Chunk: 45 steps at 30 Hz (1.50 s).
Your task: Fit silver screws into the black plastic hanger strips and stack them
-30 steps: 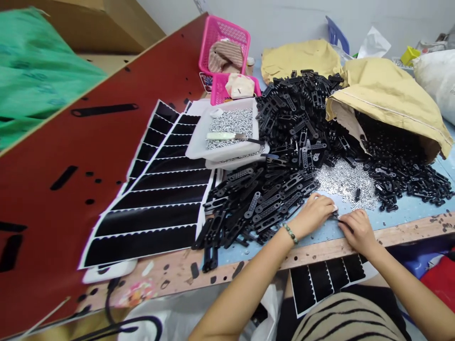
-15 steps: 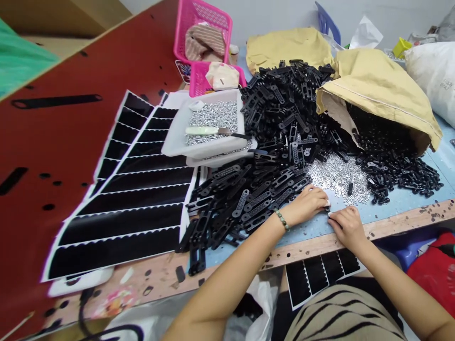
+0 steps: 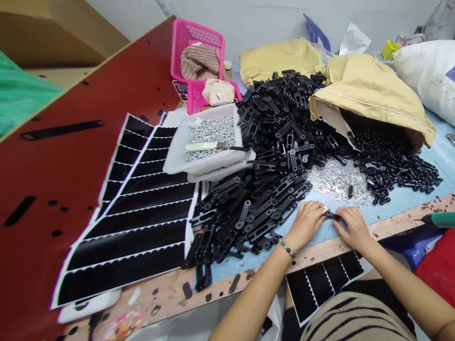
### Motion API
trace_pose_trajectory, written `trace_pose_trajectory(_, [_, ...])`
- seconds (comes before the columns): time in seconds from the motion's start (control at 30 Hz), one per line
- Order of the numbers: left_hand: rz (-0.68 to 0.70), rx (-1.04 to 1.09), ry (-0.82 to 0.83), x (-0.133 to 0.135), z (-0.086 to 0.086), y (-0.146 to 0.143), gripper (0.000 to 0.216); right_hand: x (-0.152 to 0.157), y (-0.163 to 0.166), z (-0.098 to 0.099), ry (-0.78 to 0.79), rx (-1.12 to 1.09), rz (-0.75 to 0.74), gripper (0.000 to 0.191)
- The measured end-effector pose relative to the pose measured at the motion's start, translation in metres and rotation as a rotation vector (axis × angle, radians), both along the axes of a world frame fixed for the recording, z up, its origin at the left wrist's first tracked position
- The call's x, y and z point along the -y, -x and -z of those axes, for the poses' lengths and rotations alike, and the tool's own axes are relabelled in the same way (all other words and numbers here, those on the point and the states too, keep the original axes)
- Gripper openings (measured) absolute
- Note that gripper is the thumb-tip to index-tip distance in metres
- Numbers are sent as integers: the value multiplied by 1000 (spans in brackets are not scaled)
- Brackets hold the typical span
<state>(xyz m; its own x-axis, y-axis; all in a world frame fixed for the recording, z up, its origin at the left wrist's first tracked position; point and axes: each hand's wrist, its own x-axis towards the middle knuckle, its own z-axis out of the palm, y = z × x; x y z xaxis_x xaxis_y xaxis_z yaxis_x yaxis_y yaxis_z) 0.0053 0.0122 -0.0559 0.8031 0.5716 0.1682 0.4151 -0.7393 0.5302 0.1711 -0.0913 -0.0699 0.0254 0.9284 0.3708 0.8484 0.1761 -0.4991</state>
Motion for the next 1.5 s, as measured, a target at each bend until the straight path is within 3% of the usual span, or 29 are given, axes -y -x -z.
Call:
trace_pose_trajectory(0.17, [-49,16,13,4,1,-5,11,-5,-4,-4,-43,51,-22,20])
trace_pose_trajectory(0.3, [-122,40,17,11,8,-12,12,9,-5,-10,-291,12,-75,22])
trace_pose_trajectory(0.37, [-159,56,9,14,11,-15,13,32,-3,-8,-358,9,-326,28])
trace_pose_trajectory(0.4, [-174,65,3,14,12,-16,13,47,-2,-4,-319,36,-529,31])
trace_pose_trajectory(0.43, [-185,75,-2,15,13,-16,14,63,-3,1,-248,82,-714,34])
trace_pose_trajectory(0.5, [-196,97,-10,15,15,-16,15,93,-8,17,-14,215,-852,40])
trace_pose_trajectory(0.63, [-188,124,-8,13,19,-13,19,130,-27,51,353,289,-632,60])
trace_pose_trajectory(0.77, [-195,131,-2,7,20,-10,22,131,-43,65,433,208,-516,76])
trace_pose_trajectory(0.93, [-274,101,29,1,26,-12,25,119,-70,71,318,215,-318,70])
trace_pose_trajectory(1.07, [-296,108,44,-2,31,-16,27,126,-80,81,104,229,-266,43])
trace_pose_trajectory(1.13, [-290,113,35,-4,33,-18,28,133,-74,82,-42,226,-281,31])
trace_pose_trajectory(1.27, [-270,117,-9,-3,33,-23,27,152,-43,69,-247,203,-320,25])
trace_pose_trajectory(1.5, [-249,93,-111,-2,26,-25,29,163,4,48,-296,262,-462,22])
